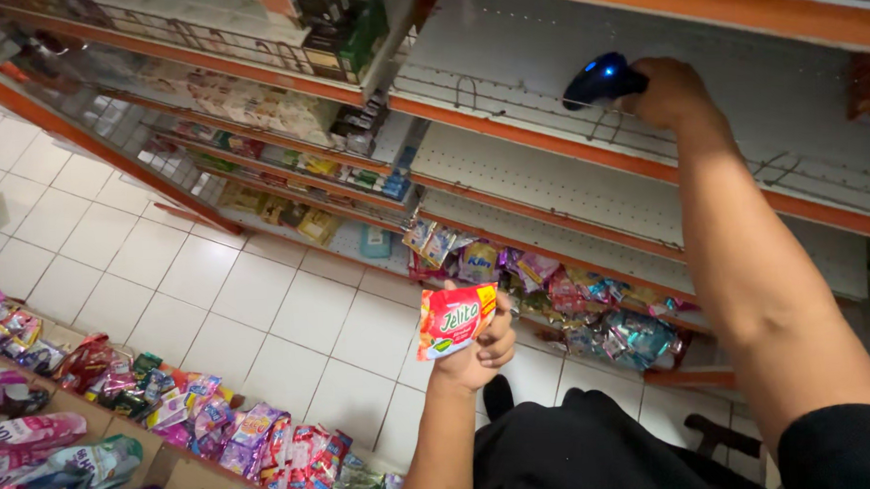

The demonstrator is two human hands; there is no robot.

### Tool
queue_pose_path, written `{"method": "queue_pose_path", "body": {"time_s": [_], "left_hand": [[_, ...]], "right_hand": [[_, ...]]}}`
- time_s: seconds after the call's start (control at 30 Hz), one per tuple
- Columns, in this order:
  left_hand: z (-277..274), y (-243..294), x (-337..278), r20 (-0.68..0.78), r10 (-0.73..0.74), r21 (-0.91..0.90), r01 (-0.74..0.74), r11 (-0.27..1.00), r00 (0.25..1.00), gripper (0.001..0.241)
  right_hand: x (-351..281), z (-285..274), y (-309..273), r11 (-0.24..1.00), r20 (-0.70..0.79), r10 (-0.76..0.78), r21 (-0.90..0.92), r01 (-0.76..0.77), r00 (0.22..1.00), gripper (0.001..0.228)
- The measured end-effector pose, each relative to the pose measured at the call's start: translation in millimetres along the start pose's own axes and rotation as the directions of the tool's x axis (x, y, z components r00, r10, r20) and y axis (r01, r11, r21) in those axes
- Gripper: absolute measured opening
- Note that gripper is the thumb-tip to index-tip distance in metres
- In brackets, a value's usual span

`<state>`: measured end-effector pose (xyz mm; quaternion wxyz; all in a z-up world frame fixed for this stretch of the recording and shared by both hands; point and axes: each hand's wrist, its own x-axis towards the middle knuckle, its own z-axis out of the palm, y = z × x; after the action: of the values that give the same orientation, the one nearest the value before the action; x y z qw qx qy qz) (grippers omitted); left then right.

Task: The person scans snack packets and bottles using a handheld scanner and cleans items with a cloth before placing them in a cardboard box on the floor.

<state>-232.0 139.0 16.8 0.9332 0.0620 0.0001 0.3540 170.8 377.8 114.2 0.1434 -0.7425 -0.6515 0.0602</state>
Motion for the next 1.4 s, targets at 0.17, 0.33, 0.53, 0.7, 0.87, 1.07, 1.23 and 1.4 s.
{"method": "queue_pose_path", "body": {"time_s": [0.17, 0.33, 0.53, 0.7, 0.87, 1.07, 1.23, 1.4], "left_hand": [[2, -13, 12, 0.055, -0.025, 0.032, 0.024, 0.999, 0.998, 0.084], [-39, -29, 38, -0.086, -0.221, -0.011, 0.221, 0.975, 0.971, 0.080], [-44, -75, 96, -0.338, -0.237, 0.263, 0.334, 0.905, 0.911, 0.090], [-24, -126, 147, -0.380, -0.204, 0.520, 0.390, 0.760, 0.902, 0.087], [-10, -158, 163, -0.345, -0.292, 0.576, 0.447, 0.685, 0.892, 0.084], [-11, -192, 165, -0.352, -0.259, 0.577, 0.426, 0.696, 0.899, 0.071], [-2, -224, 177, -0.313, -0.193, 0.588, 0.349, 0.729, 0.930, 0.062], [16, -251, 217, -0.206, -0.126, 0.651, 0.232, 0.723, 0.970, 0.059]], "right_hand": [[-63, -6, -26, 0.965, -0.582, -0.241, -0.060, 0.254, 0.777, 0.047], [-224, 37, -90, 0.621, 0.103, -0.403, 0.761, 0.189, 0.910, 0.060], [-296, 55, -69, 0.366, 0.244, -0.195, 0.917, -0.161, 0.950, 0.054], [-322, 17, -5, 0.559, 0.026, 0.171, 0.821, -0.119, 0.985, 0.041], [-324, -52, 70, 0.788, -0.413, 0.170, 0.602, 0.128, 0.895, 0.040], [-244, -132, 192, 0.960, -0.449, 0.239, 0.246, -0.138, 0.861, 0.041], [-164, -129, 251, 0.934, -0.316, 0.355, 0.088, -0.345, 0.880, 0.044], [-131, -108, 280, 0.971, -0.338, 0.138, -0.138, -0.194, 0.931, 0.044]]}}
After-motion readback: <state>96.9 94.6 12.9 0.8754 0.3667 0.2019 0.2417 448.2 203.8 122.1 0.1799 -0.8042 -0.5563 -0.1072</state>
